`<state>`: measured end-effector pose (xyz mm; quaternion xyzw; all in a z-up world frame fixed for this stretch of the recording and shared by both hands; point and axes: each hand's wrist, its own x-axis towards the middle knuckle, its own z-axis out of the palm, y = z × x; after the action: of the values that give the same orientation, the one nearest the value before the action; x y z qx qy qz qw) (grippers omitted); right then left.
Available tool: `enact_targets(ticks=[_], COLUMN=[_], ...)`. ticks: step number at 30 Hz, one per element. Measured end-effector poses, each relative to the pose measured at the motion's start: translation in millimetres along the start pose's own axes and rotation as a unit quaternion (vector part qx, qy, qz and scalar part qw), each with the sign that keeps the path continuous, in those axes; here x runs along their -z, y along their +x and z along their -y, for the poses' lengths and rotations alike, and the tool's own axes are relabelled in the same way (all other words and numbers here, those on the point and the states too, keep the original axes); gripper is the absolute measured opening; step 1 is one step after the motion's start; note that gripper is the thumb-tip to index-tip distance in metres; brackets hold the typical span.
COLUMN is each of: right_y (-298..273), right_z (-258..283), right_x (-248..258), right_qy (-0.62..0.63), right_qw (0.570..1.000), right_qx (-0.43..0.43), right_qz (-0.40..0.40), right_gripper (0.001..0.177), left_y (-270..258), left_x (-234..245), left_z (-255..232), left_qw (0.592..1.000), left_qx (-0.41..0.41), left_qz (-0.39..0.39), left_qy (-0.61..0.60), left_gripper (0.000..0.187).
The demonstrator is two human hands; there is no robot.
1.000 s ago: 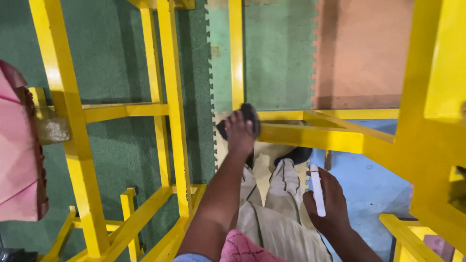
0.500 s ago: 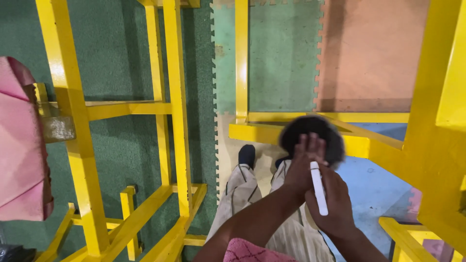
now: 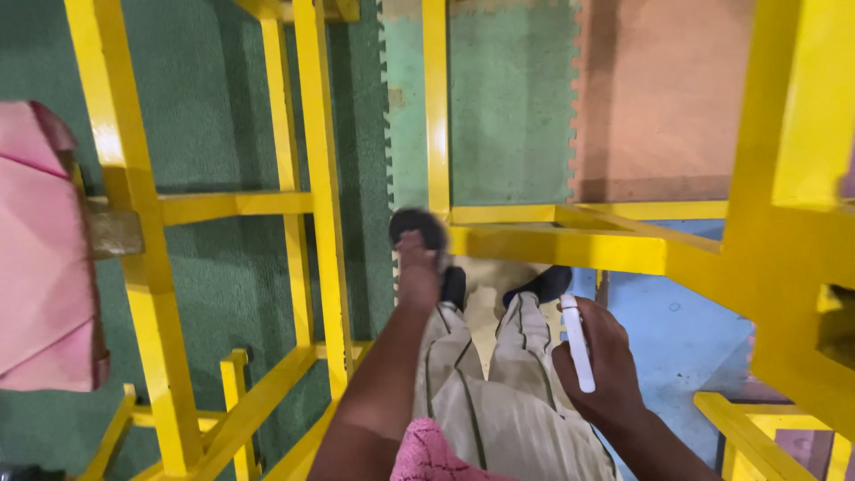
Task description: Wiping down and cleaning yellow weight training machines using a spray bottle and a cloth.
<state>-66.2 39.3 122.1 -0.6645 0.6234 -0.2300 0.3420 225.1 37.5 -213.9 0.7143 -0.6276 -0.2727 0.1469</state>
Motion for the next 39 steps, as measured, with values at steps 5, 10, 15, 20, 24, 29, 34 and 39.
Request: enact_targets(ticks=[5, 10, 15, 20, 24, 29, 34, 39], right_y=[-8, -25, -41, -62, -68, -65, -58, -40], right_z=[24, 40, 63, 78, 93, 123, 139, 136], right_x=[14, 27, 36, 32, 28, 27, 35, 46], right_qy=[0.013, 0.006, 0.02, -0.015, -0.024, -0.074, -0.037, -0.044], right_qw=[0.999, 0.998, 0.988, 0.986, 0.987, 0.979, 0.983, 0.983], right_qx=[0.0, -0.001, 0.077, 0.087, 0.091, 0.12, 0.111, 0.113], right_qz=[-0.035, -0.058, -0.129, -0.143, -0.131, -0.145, -0.142, -0.135], right_gripper=[0.056, 0.059, 0.057, 0.071, 0.071, 0.07, 0.071, 0.07], left_y=[0, -24, -39, -35, -32, -47, -38, -30], left_x=[71, 101, 168, 246, 298, 359, 344, 362], left_z=[-5, -48, -128, -183, -198, -216, -210, -241], left_qw=[0.967, 0.963, 0.906, 0.833, 0.788, 0.675, 0.698, 0.69], left_qx=[0.228, 0.19, 0.153, 0.123, 0.106, 0.166, 0.218, 0.227], left_qz=[0.019, 0.045, 0.104, 0.174, 0.163, 0.191, 0.185, 0.195], left_qy=[-0.112, -0.186, -0.38, -0.511, -0.584, -0.693, -0.657, -0.659], left_gripper=[0.066, 0.068, 0.062, 0.055, 0.053, 0.049, 0.048, 0.049])
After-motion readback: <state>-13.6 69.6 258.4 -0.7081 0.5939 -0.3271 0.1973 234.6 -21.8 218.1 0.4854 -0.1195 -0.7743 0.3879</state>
